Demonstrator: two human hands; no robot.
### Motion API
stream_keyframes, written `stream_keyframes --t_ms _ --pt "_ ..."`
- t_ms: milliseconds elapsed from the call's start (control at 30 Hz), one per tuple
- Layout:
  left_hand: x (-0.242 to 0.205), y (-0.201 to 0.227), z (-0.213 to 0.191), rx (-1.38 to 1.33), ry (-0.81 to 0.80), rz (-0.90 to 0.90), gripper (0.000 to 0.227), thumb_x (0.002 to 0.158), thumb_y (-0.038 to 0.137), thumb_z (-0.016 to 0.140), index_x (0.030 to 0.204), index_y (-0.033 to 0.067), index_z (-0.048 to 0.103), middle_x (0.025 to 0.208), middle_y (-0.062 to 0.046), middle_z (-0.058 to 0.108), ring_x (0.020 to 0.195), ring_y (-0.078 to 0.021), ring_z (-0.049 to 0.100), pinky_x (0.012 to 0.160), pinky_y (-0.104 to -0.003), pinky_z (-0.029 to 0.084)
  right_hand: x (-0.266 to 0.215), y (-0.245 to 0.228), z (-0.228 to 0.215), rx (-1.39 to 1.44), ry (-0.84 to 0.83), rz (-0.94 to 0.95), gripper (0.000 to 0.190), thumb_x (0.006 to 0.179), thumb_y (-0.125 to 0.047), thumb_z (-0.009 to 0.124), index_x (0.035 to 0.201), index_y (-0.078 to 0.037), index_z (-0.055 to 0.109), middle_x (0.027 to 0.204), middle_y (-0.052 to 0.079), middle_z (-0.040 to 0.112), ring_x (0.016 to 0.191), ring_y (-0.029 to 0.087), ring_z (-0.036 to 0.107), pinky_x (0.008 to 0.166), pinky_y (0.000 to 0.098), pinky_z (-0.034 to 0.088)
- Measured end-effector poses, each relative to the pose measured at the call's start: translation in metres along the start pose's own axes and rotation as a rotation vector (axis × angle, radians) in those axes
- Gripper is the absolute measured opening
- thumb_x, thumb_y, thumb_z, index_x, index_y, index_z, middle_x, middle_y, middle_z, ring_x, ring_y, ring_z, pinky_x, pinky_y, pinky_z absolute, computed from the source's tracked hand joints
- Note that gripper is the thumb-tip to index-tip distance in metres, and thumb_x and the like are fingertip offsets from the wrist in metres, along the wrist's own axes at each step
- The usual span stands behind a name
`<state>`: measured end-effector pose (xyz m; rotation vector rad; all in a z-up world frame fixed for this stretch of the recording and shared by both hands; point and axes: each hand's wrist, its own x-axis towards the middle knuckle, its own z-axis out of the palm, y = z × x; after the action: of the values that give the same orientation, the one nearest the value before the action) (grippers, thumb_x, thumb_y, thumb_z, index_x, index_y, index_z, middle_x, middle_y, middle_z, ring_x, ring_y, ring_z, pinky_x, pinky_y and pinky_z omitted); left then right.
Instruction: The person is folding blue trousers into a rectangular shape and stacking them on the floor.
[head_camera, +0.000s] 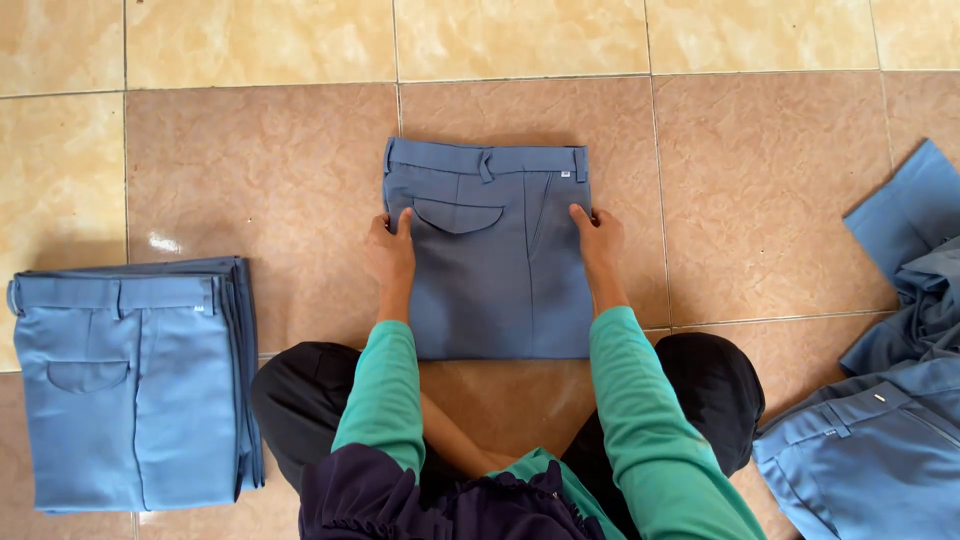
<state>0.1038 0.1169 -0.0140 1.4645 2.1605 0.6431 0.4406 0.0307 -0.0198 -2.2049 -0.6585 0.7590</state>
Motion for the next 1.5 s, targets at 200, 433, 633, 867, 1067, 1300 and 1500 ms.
stream_keyframes --t_ms 200,433,633,867,1067,1300,1500 --pt "0.036 -0.022 0.024 -0.075 0.059 -0.055 0.026 0.097 0.046 0.068 0.099 0.0204 0.074 0.077 -0.003 0.076 0.079 -0.0294 0.074 0.069 -0.044 0.056 0.051 0.042 0.012 -0.085 0.097 0.109 0.024 0.085 -0.054 0.079 0.092 -0.031 0.081 0.076 -0.005 0.071 0.070 0.015 0.065 0.059 0.0318 0.047" --pt "0.004 0.033 0.011 0.165 0.252 0.219 0.060 0.099 0.042 0.069 0.148 0.0153 0.047 0.139 -0.018 0.052 0.118 -0.0429 0.060 0.093 -0.056 0.053 -0.013 -0.021 0.018 -0.373 0.448 -0.485 0.047 0.097 -0.035 0.075 0.131 -0.004 0.065 0.120 0.023 0.067 0.106 0.042 0.064 0.087 0.0531 0.052" --pt "0.011 0.019 0.034 0.434 0.040 0.610 0.062 0.107 0.066 0.034 0.162 0.0377 0.036 0.171 -0.008 0.022 0.157 -0.0371 0.009 0.119 -0.067 0.001 -0.006 -0.007 0.044 -0.672 0.155 -0.572 0.065 0.113 -0.057 0.033 0.168 -0.022 0.024 0.173 0.007 0.011 0.157 0.035 0.003 0.123 0.0600 0.001" --pt "-0.001 0.016 0.020 0.271 -0.048 0.376 0.066 0.110 0.052 0.043 0.166 0.0257 0.022 0.170 -0.018 0.015 0.152 -0.0386 0.024 0.120 -0.056 0.025 -0.016 -0.022 0.026 -0.493 0.093 -0.511 0.054 0.115 -0.042 0.036 0.165 -0.025 0.027 0.166 0.013 0.027 0.154 0.034 0.022 0.120 0.0602 0.013" --pt "-0.061 0.006 -0.012 -0.041 -0.005 0.004 0.070 0.094 0.023 0.073 0.151 0.0035 0.039 0.133 -0.023 0.052 0.120 -0.0417 0.060 0.099 -0.051 0.053 -0.001 0.037 0.017 -0.397 0.192 -0.392 0.066 0.093 -0.029 0.076 0.152 -0.014 0.050 0.127 0.015 0.065 0.119 0.035 0.064 0.099 0.0499 0.050" --pt "-0.043 -0.057 0.092 0.202 -0.199 -0.277 0.068 0.081 0.058 0.079 0.121 0.0116 0.051 0.107 -0.012 0.066 0.097 -0.0379 0.073 0.077 -0.056 0.059 0.078 0.123 0.041 -0.569 -0.072 -0.073 0.065 0.072 -0.066 0.082 0.125 -0.029 0.069 0.108 -0.003 0.074 0.099 0.022 0.073 0.080 0.0432 0.055" --pt "-0.038 -0.027 0.058 -0.056 -0.187 -0.284 0.055 0.072 0.041 0.089 0.104 0.0007 0.070 0.103 -0.024 0.073 0.103 -0.0456 0.073 0.083 -0.057 0.060 0.054 0.062 -0.007 -0.406 -0.174 -0.195 0.058 0.077 -0.046 0.087 0.116 -0.005 0.074 0.100 0.018 0.075 0.098 0.042 0.071 0.079 0.0540 0.055"
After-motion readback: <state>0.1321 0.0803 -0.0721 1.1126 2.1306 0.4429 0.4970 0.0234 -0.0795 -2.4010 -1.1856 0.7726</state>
